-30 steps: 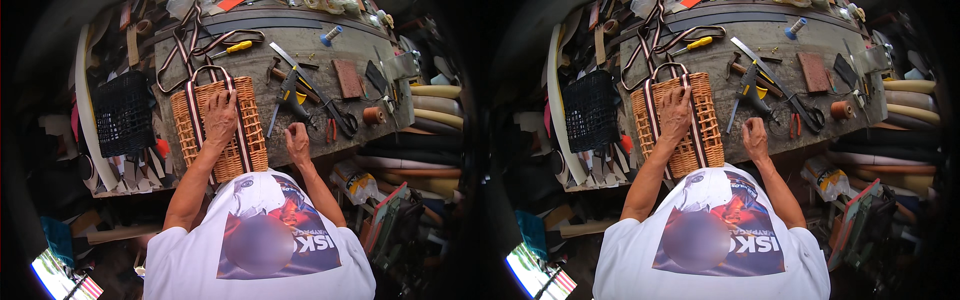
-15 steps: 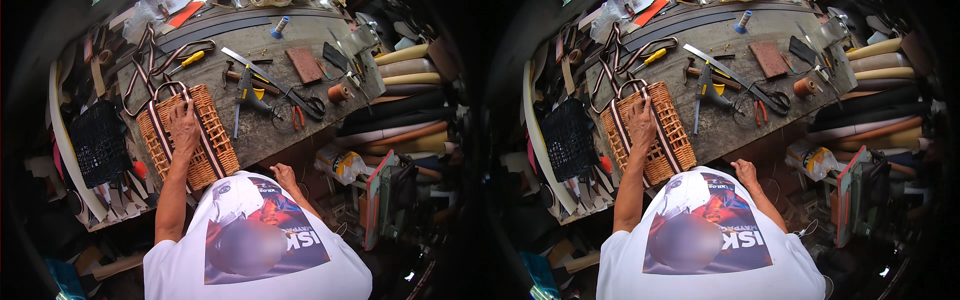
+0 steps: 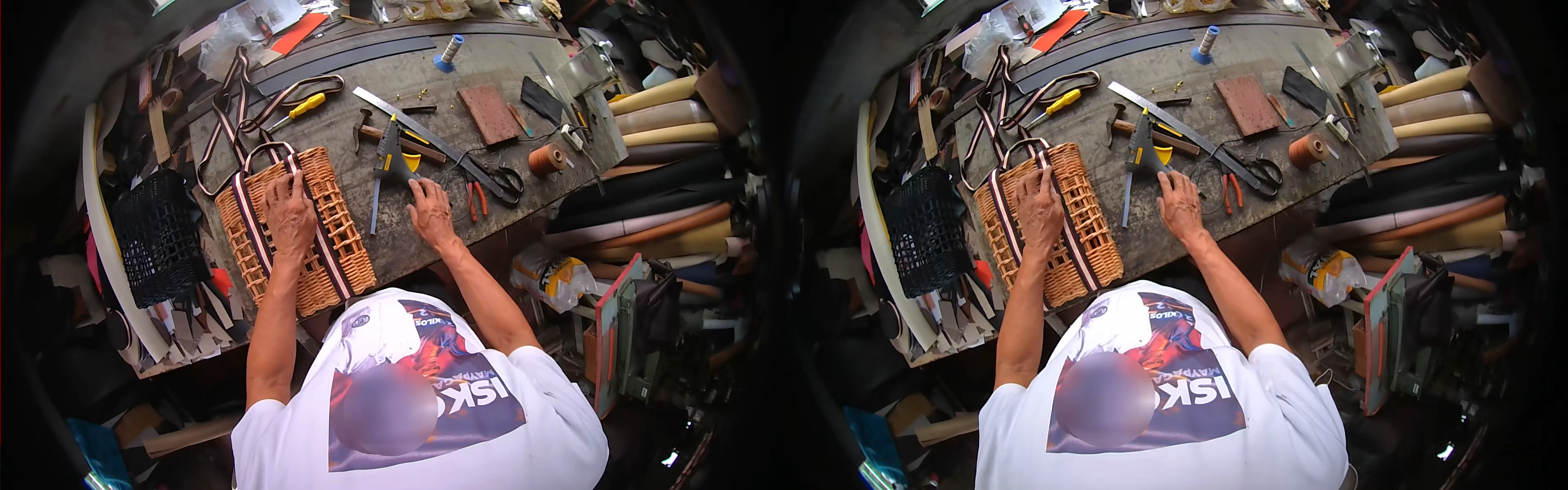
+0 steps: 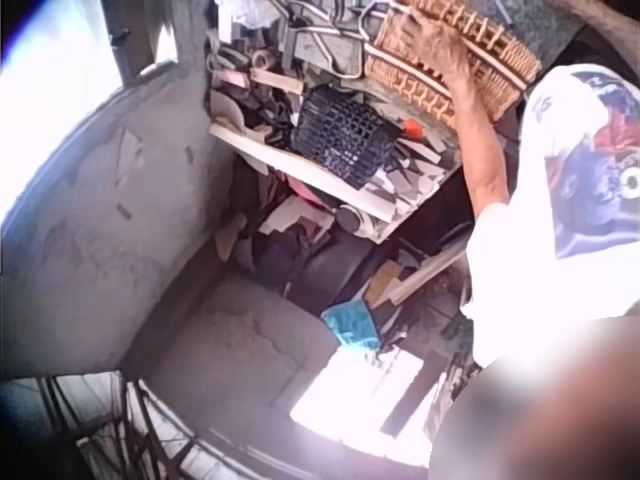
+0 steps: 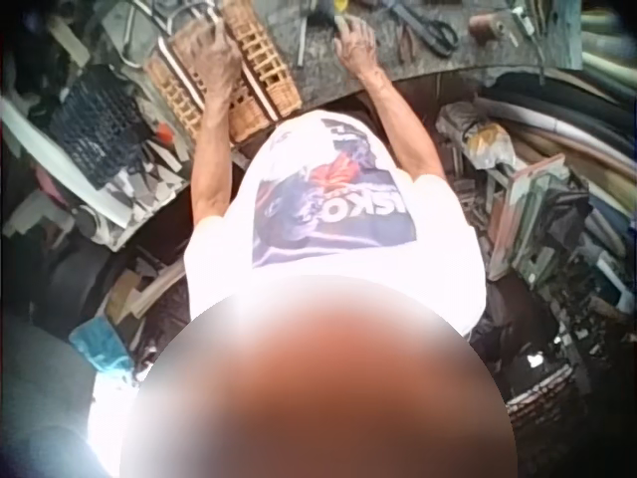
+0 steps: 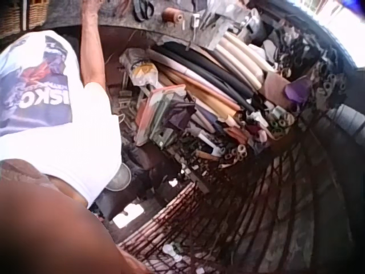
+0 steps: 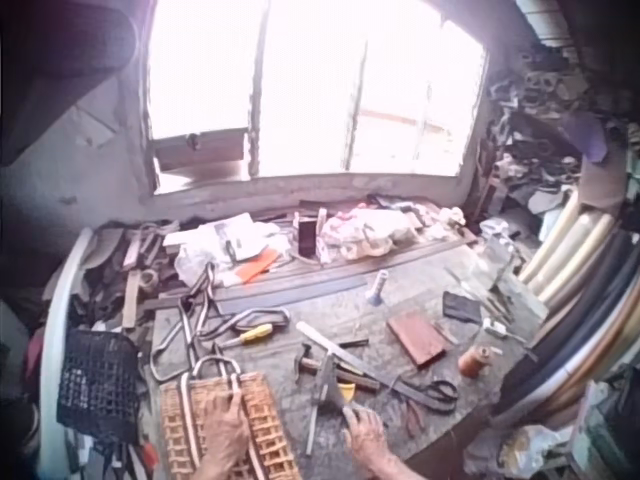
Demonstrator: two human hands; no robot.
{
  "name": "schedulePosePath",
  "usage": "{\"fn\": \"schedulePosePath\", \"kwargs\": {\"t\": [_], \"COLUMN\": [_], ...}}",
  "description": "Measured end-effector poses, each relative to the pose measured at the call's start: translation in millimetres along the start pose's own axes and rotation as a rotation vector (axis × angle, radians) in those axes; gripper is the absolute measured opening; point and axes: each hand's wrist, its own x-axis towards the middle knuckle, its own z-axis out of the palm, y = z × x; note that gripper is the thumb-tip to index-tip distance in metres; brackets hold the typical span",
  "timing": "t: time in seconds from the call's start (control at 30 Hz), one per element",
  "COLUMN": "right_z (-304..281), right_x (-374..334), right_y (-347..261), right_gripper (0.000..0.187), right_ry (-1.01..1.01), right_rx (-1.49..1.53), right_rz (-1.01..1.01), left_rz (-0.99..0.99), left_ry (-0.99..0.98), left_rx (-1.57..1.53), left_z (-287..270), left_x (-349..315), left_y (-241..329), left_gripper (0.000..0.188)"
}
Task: Apply adhesive and fabric straps to a wicker basket.
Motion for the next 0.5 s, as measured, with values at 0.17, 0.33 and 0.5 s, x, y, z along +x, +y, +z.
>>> {"fn": "schedulePosePath", "kwargs": {"t": [0.17, 0.33, 0.5], "right_z": [52, 47, -65], "right_x": [37, 36, 79], "right_y": [36, 52, 100], "right_gripper": [0.064, 0.065, 0.066], "right_ry": [-0.188, -0.113, 0.128], "right_rx": [-0.061, 0.125, 0.252], "right_rz": [0.085, 0.056, -0.076], "left_rz": [-0.001, -0.027, -0.038], "left_ry": [0.035, -0.008, 0.005], "left_rx": [-0.011, 0.014, 0.013], "left_z": [2, 6, 3], "left_x": [-1, -6, -5], "left_y": [0, -6, -6], "left_gripper": [0.051, 0.053, 0.058]}}
